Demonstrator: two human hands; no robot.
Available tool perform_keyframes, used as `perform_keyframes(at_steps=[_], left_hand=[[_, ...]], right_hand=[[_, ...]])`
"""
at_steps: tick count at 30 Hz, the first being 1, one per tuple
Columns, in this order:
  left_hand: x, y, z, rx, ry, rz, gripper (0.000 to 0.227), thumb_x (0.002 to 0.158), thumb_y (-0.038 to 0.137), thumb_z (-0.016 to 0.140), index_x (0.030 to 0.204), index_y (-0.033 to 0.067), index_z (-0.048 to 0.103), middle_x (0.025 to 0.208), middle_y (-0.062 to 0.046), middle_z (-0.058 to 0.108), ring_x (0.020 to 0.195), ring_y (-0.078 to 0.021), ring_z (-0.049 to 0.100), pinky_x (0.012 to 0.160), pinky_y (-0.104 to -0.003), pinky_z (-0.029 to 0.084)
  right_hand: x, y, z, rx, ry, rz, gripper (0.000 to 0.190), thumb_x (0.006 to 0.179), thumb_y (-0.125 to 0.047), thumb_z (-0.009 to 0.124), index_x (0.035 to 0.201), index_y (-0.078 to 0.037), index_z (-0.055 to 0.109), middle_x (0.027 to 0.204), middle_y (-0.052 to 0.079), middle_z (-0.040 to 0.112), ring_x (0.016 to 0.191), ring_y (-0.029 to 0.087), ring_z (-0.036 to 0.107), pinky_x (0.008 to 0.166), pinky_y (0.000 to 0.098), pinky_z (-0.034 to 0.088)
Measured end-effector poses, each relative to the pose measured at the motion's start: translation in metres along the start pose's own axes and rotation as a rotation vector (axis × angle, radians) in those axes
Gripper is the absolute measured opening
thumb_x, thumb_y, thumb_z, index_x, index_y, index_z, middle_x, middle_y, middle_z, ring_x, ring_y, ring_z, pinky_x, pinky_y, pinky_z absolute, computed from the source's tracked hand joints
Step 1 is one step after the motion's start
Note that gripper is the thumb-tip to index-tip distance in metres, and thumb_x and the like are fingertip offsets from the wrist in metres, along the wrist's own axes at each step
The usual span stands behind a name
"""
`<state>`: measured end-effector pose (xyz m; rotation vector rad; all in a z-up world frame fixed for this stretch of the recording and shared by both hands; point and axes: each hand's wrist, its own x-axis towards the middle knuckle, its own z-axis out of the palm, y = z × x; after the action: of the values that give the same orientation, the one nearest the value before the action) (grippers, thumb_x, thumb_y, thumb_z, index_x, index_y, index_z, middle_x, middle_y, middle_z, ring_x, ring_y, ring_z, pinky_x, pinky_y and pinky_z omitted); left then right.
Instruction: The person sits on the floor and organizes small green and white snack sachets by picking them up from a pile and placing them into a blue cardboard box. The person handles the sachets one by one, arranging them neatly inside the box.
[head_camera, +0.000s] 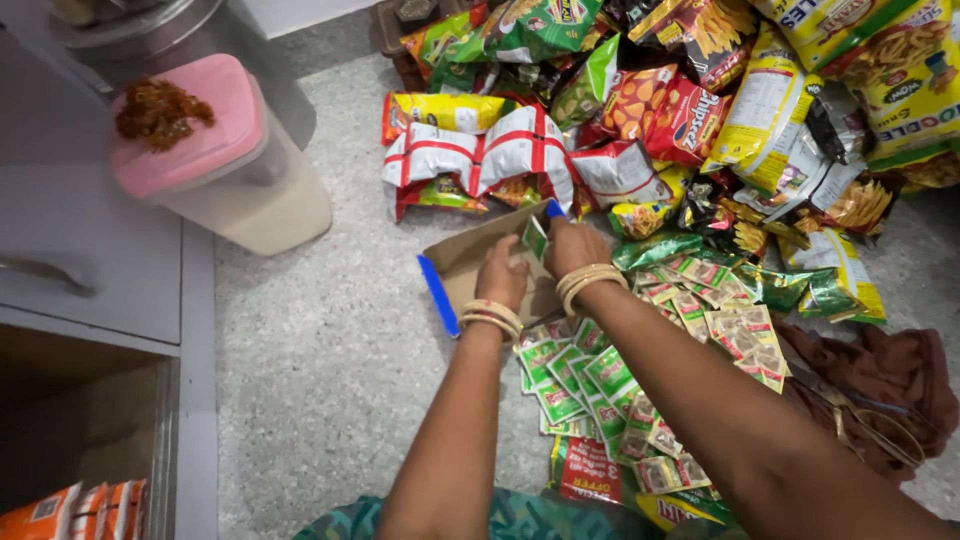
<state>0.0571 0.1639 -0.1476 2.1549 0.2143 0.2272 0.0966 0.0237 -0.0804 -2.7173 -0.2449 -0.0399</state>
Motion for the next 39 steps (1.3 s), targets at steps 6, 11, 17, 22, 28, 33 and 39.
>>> perform_keyframes(at_steps=[6, 11, 17, 22, 28, 33, 39], left_hand=[[0.006, -0.024, 0.052, -0.114, -0.175, 0.020, 0.071, 0.088, 0.014, 0.071, 0.151, 0.0103, 0.038, 0.146, -0.024, 0.053, 0.134, -0.0377, 0.054, 0.112, -0.041, 0.042], [0.010, -0.049, 0.091, -0.306, -0.130, 0.026, 0.075, 0.087, 0.000, 0.059, 0.158, 0.0113, 0.037, 0.154, -0.021, 0.050, 0.140, -0.0354, 0.051, 0.116, -0.040, 0.040], [0.010, -0.053, 0.097, -0.168, -0.049, 0.047, 0.076, 0.086, -0.001, 0.066, 0.156, 0.0122, 0.038, 0.154, -0.022, 0.047, 0.142, -0.0381, 0.047, 0.118, -0.043, 0.038], [0.011, -0.031, 0.063, -0.135, 0.071, -0.079, 0.081, 0.085, 0.005, 0.073, 0.155, 0.0159, 0.035, 0.151, -0.023, 0.045, 0.136, -0.0416, 0.047, 0.110, -0.046, 0.041], [0.031, -0.045, 0.029, -0.240, 0.043, -0.043, 0.052, 0.081, 0.008, 0.080, 0.128, 0.0061, 0.059, 0.118, -0.020, 0.065, 0.104, -0.0282, 0.064, 0.090, -0.039, 0.053], [0.037, -0.061, 0.018, -0.491, -0.010, -0.063, 0.013, 0.085, 0.010, 0.078, 0.093, 0.0031, 0.070, 0.082, -0.002, 0.073, 0.071, -0.0080, 0.063, 0.067, -0.027, 0.053], [0.013, -0.026, -0.026, -0.348, 0.082, -0.159, 0.013, 0.084, 0.015, 0.080, 0.092, 0.0082, 0.072, 0.081, -0.003, 0.074, 0.072, -0.0129, 0.066, 0.067, -0.031, 0.054]], right_hand=[[0.009, 0.004, 0.016, -0.095, -0.047, -0.015, 0.026, 0.094, -0.014, 0.059, 0.116, -0.001, 0.059, 0.094, 0.029, 0.071, 0.087, 0.048, 0.071, 0.075, 0.0580, 0.056], [0.007, 0.004, 0.025, -0.081, -0.077, -0.064, 0.025, 0.097, -0.015, 0.056, 0.119, -0.004, 0.053, 0.102, 0.028, 0.071, 0.089, 0.048, 0.071, 0.076, 0.0569, 0.056], [0.012, 0.008, 0.034, -0.089, -0.086, -0.021, 0.029, 0.094, -0.016, 0.058, 0.119, -0.004, 0.052, 0.106, 0.026, 0.070, 0.091, 0.046, 0.071, 0.078, 0.0558, 0.057], [0.010, 0.010, 0.035, -0.042, 0.002, -0.093, 0.015, 0.091, -0.014, 0.060, 0.105, -0.009, 0.064, 0.106, 0.020, 0.073, 0.092, 0.043, 0.071, 0.078, 0.0544, 0.056], [0.038, 0.026, 0.018, 0.234, -0.220, -0.053, 0.013, 0.085, -0.015, 0.071, 0.097, -0.012, 0.074, 0.094, 0.014, 0.076, 0.087, 0.031, 0.074, 0.077, 0.0435, 0.057], [0.032, 0.039, 0.001, 0.392, -0.260, -0.150, 0.019, 0.078, -0.011, 0.076, 0.097, -0.011, 0.074, 0.091, 0.010, 0.078, 0.084, 0.023, 0.076, 0.076, 0.0365, 0.059], [-0.004, 0.021, -0.022, 0.224, -0.141, -0.116, 0.015, 0.080, -0.014, 0.076, 0.095, -0.013, 0.075, 0.093, 0.011, 0.077, 0.086, 0.029, 0.073, 0.077, 0.0437, 0.057]])
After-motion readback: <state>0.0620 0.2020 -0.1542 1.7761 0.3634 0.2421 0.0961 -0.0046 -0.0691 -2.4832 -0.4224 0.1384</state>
